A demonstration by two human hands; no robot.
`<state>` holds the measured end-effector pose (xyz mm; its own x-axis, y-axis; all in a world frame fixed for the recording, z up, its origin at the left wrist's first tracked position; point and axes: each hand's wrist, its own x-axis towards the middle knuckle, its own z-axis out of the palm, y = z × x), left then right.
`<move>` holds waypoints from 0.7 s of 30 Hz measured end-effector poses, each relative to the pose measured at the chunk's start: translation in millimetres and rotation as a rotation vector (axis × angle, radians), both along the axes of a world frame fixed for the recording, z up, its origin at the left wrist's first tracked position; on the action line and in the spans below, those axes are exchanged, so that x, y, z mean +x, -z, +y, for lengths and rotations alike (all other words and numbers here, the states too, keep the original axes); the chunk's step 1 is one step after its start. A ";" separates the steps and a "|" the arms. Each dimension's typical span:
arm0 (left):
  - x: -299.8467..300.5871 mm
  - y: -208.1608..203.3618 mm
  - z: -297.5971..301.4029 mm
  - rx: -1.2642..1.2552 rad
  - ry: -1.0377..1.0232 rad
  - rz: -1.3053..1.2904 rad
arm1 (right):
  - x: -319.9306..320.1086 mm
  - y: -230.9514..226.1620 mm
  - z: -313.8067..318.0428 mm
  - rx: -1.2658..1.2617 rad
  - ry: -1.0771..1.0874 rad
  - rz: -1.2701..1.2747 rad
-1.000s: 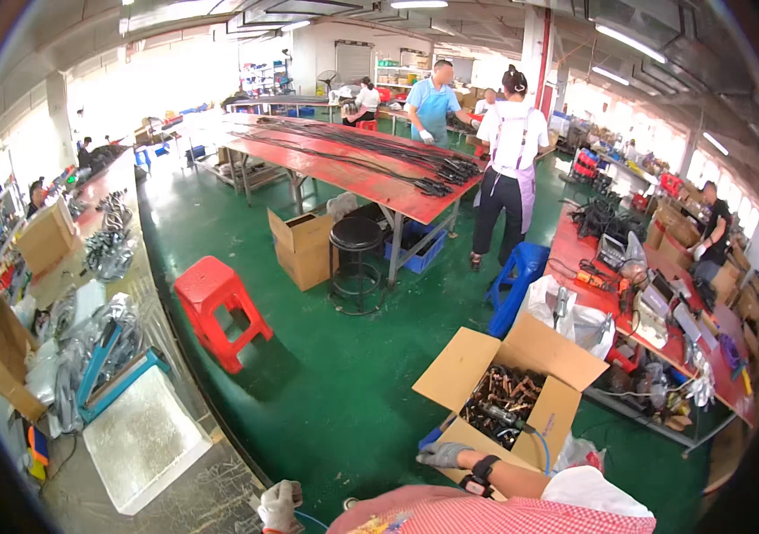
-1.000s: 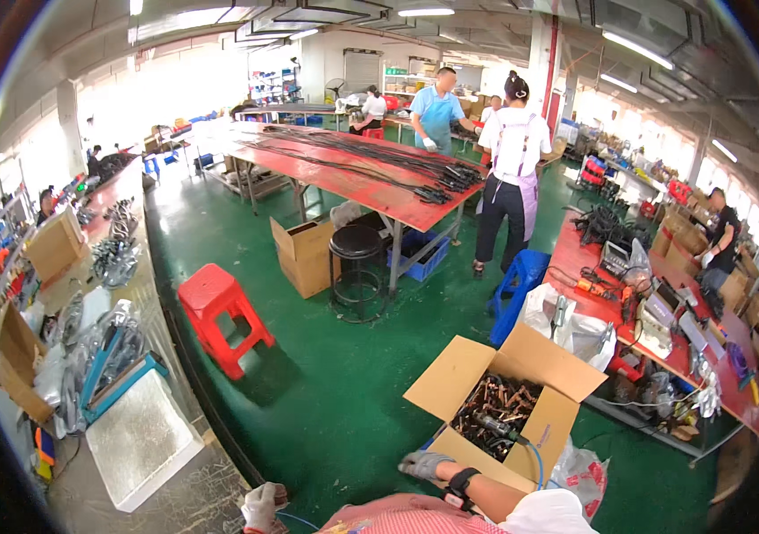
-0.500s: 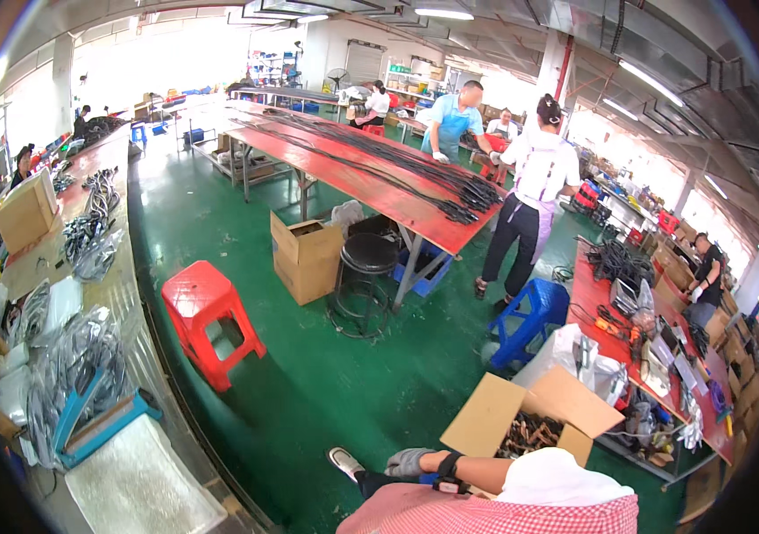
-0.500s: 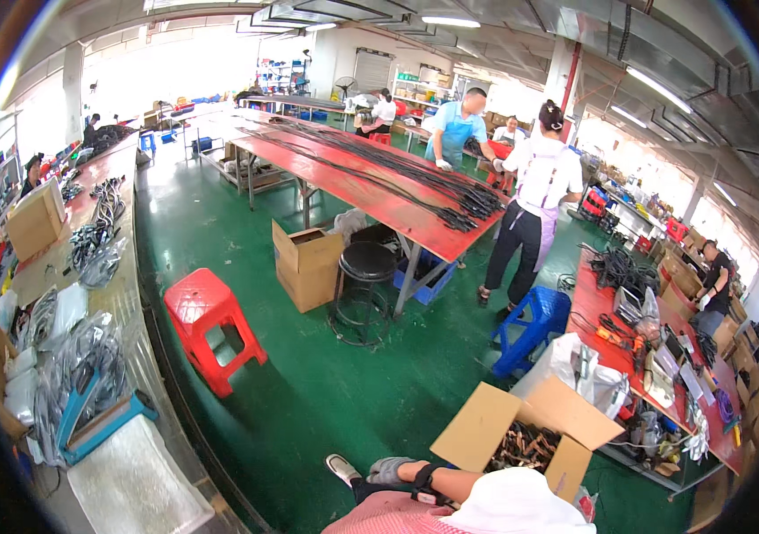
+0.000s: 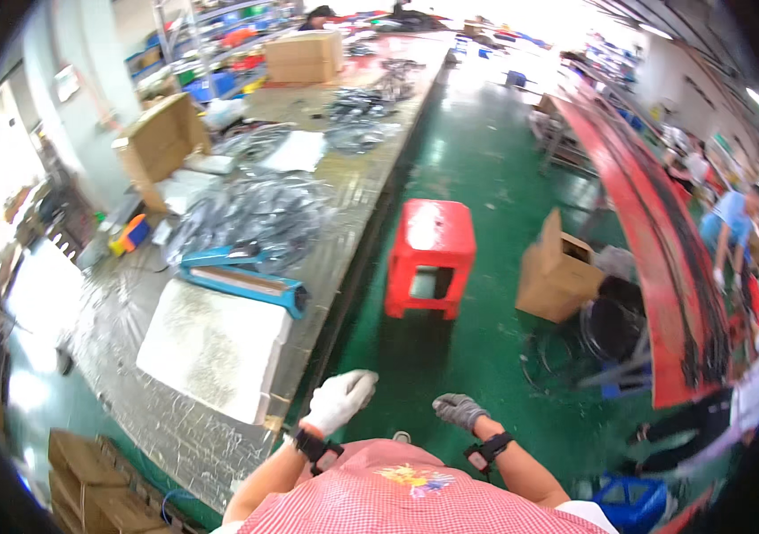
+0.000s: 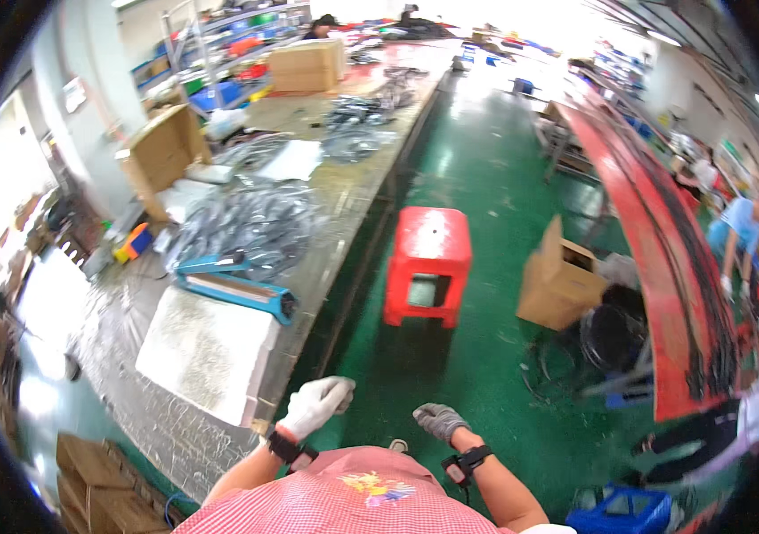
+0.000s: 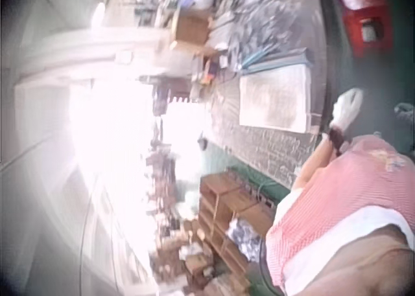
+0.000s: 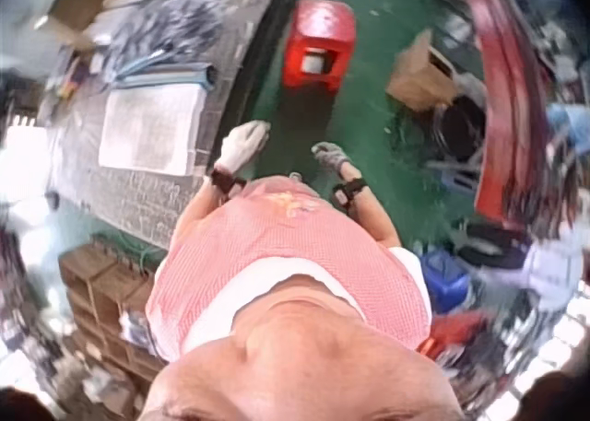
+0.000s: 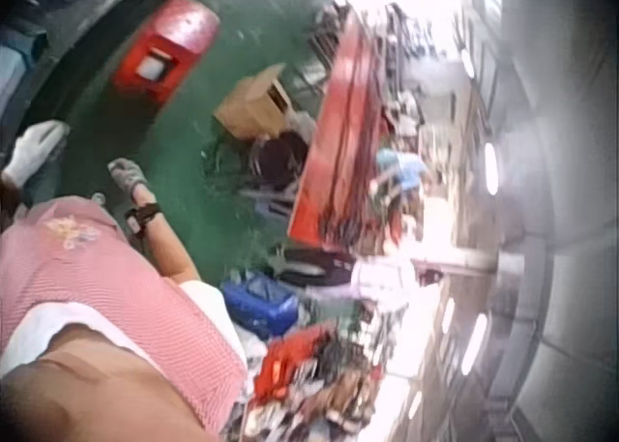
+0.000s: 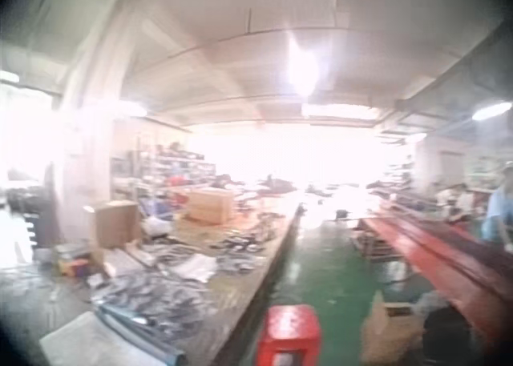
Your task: Sealing circular parts in plastic bags using a heat sealer and placing them in a cardboard box.
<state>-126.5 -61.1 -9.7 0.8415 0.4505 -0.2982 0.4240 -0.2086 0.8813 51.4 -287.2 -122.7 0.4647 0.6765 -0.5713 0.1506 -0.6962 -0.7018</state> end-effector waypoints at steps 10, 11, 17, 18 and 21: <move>-14.0 -31.5 127.7 0.264 -0.351 -0.023 | 64.0 -68.4 169.4 0.342 -0.229 0.225; -24.0 -19.5 142.5 0.355 -0.353 0.074 | 68.1 -71.0 177.7 0.329 -0.236 0.233; -51.3 23.9 187.9 0.392 -0.400 0.385 | 134.9 -102.3 193.7 0.091 -0.480 -0.113; -43.6 24.6 193.3 0.344 -0.452 0.324 | 151.2 -89.8 195.1 0.091 -0.386 -0.059; -20.5 -3.8 191.4 0.380 -0.539 0.322 | 178.5 -85.0 233.2 0.096 -0.090 0.137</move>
